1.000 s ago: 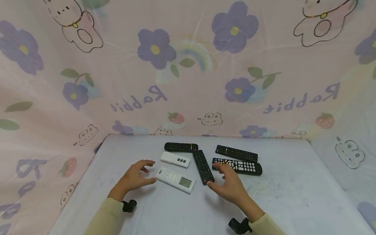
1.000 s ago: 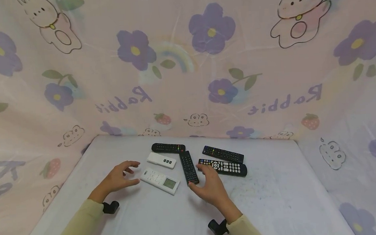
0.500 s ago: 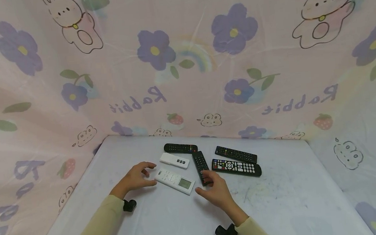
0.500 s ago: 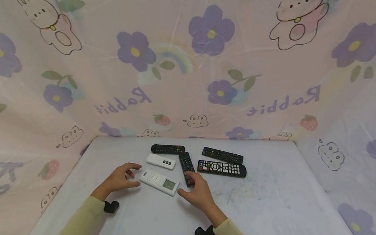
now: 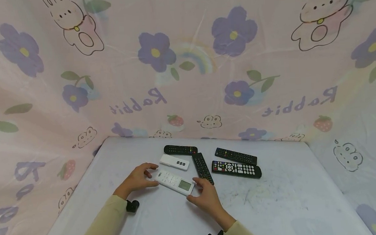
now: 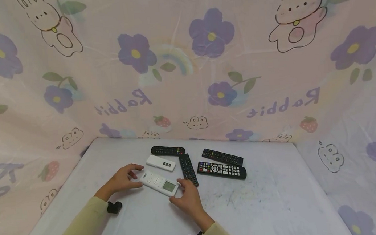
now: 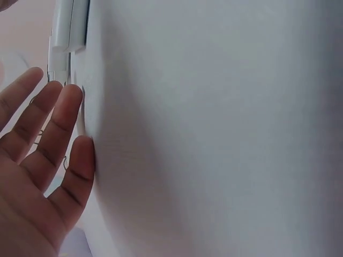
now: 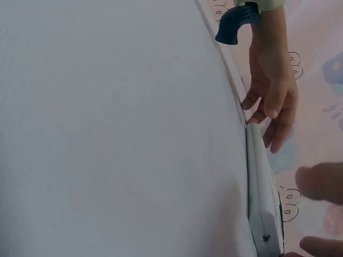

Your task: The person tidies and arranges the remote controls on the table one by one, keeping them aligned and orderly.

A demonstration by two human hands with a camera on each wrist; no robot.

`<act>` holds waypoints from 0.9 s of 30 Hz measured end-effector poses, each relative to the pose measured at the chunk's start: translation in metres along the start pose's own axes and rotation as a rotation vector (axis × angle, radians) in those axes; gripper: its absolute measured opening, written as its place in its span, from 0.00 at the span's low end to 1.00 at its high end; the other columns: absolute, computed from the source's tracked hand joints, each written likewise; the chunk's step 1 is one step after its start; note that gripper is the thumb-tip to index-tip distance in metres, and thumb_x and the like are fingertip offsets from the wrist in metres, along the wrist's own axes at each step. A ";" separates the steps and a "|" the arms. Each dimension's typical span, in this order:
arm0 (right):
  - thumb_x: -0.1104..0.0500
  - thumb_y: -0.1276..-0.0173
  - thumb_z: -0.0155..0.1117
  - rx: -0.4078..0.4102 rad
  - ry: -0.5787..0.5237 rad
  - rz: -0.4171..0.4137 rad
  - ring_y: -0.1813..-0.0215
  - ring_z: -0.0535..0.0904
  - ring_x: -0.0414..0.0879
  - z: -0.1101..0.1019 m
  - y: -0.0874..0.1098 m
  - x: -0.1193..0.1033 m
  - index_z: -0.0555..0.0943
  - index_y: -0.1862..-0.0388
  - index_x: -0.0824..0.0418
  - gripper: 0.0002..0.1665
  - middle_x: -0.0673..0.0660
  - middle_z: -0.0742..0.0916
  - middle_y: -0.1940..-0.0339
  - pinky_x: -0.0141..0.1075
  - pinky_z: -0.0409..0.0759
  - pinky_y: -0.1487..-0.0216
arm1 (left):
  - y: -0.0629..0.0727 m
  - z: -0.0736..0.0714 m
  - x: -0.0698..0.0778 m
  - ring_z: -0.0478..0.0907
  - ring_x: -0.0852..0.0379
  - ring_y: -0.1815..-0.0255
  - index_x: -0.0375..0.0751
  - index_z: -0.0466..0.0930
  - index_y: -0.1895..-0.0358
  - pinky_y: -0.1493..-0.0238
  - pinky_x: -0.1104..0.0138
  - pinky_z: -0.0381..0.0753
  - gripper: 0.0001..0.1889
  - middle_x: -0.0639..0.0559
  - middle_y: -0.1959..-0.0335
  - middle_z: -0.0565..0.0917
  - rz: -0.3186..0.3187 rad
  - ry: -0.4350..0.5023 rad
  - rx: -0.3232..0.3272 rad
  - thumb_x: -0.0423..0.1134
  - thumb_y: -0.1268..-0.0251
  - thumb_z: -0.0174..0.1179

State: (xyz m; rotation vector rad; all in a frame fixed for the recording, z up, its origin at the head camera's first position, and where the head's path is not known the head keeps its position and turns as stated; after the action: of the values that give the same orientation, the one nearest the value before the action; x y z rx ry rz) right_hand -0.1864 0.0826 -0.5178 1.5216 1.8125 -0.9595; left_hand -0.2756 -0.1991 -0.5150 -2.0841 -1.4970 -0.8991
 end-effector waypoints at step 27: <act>0.63 0.54 0.75 0.001 0.194 0.000 0.52 0.80 0.50 0.015 -0.002 -0.007 0.77 0.44 0.68 0.35 0.62 0.81 0.48 0.37 0.82 0.56 | -0.006 0.006 0.004 0.70 0.57 0.61 0.47 0.78 0.42 0.59 0.65 0.71 0.31 0.54 0.57 0.78 -0.041 -0.028 -0.057 0.41 0.56 0.75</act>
State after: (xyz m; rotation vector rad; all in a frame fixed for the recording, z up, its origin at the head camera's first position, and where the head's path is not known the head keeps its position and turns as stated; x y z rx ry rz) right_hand -0.1875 0.0658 -0.5204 1.6644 1.9448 -0.8374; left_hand -0.2787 -0.1903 -0.5166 -2.1214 -1.5507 -0.9423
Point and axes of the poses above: each hand's wrist, its own y-axis away from the middle knuckle, its own z-axis out of the palm, x = y × z, the point moved 2 cm from there along -y, towards the middle knuckle
